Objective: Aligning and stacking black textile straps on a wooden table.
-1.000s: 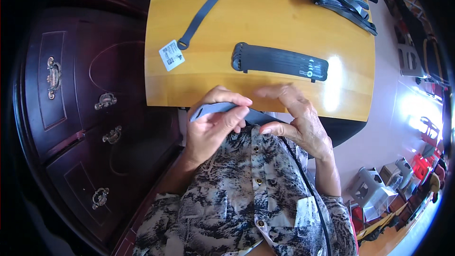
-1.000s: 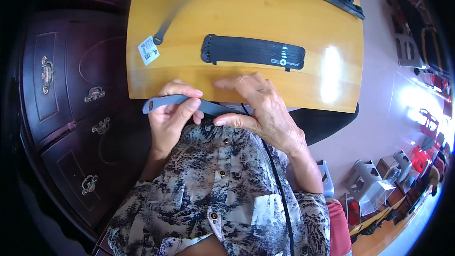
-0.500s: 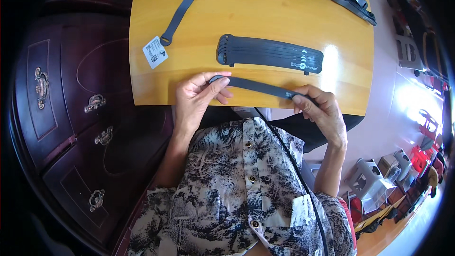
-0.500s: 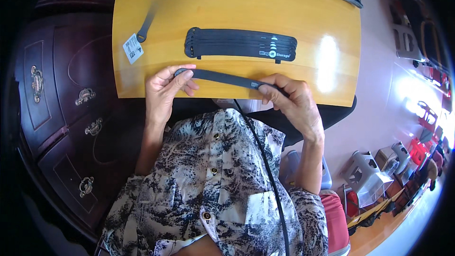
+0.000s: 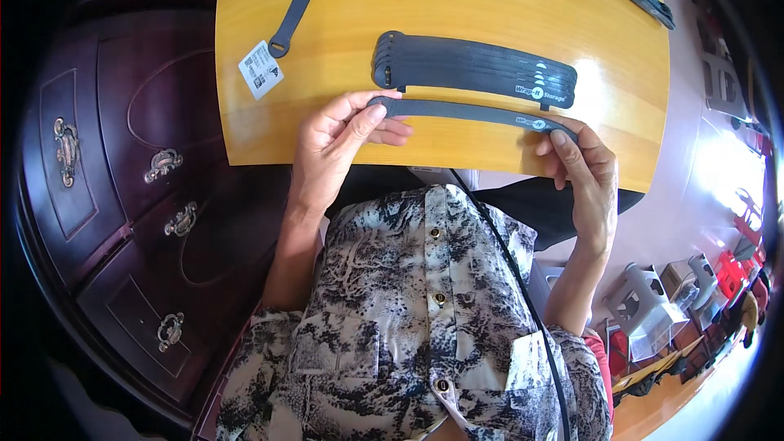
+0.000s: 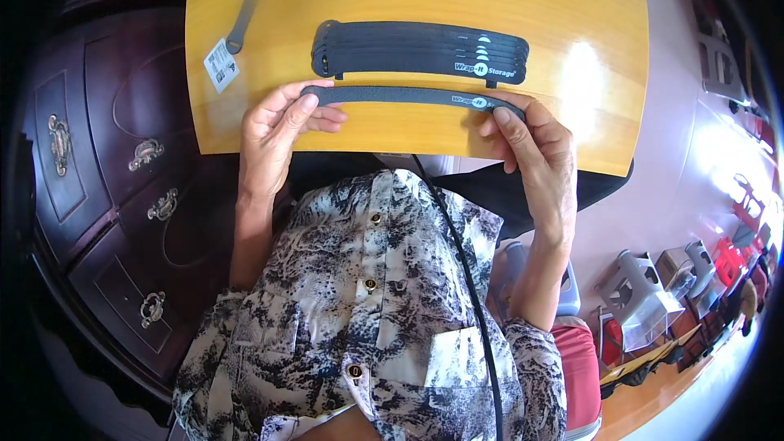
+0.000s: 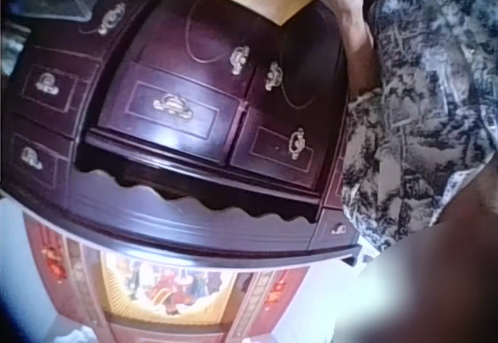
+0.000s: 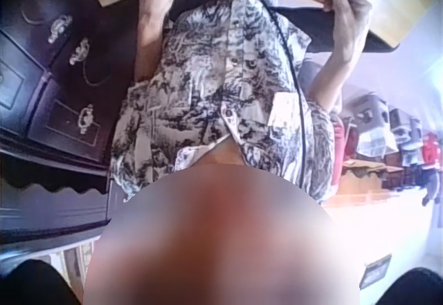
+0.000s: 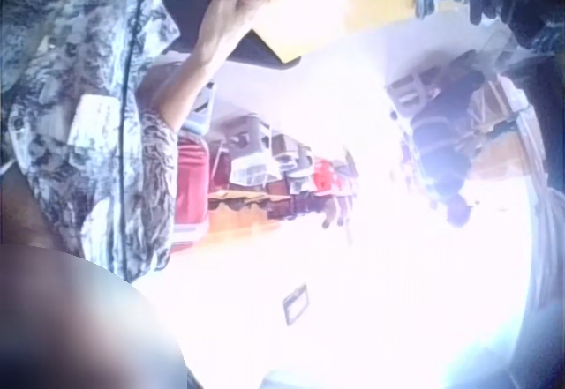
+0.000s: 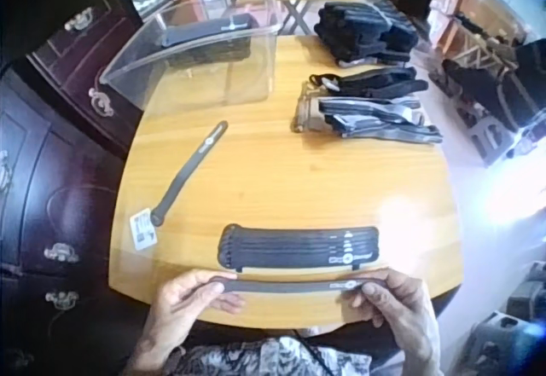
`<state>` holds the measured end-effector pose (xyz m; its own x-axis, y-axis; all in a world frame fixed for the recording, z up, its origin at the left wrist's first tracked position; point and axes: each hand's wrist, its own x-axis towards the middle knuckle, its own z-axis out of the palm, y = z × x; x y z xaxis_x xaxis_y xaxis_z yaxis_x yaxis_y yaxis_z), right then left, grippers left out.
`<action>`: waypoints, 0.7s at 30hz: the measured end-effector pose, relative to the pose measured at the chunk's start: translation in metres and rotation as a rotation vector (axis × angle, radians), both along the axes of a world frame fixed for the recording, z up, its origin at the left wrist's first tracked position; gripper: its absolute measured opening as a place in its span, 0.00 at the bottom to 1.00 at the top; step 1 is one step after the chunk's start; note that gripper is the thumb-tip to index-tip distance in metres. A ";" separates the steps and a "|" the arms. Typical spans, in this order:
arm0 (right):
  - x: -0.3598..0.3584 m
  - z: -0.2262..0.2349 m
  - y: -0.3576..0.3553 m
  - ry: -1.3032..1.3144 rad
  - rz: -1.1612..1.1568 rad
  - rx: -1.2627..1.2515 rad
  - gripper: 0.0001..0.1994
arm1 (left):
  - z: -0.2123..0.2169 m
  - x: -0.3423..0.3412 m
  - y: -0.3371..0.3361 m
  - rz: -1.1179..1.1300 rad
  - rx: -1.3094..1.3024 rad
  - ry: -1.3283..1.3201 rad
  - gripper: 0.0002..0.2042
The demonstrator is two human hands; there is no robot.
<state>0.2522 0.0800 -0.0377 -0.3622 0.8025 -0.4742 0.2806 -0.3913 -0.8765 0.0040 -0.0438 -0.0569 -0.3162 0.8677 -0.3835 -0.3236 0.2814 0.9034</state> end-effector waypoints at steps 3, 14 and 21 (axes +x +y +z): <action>0.001 -0.002 0.000 -0.007 0.032 0.032 0.13 | 0.004 -0.001 0.000 -0.035 -0.009 0.055 0.12; 0.005 -0.007 0.004 -0.083 -0.160 0.098 0.07 | -0.003 0.005 0.009 0.176 -0.030 0.247 0.06; 0.001 0.001 0.003 -0.075 -0.170 0.090 0.08 | -0.001 -0.002 0.007 0.137 -0.056 0.240 0.06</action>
<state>0.2533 0.0833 -0.0367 -0.1842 0.8896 -0.4180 0.2828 -0.3594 -0.8893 0.0025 -0.0370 -0.0584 -0.5172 0.7898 -0.3298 -0.1406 0.3017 0.9430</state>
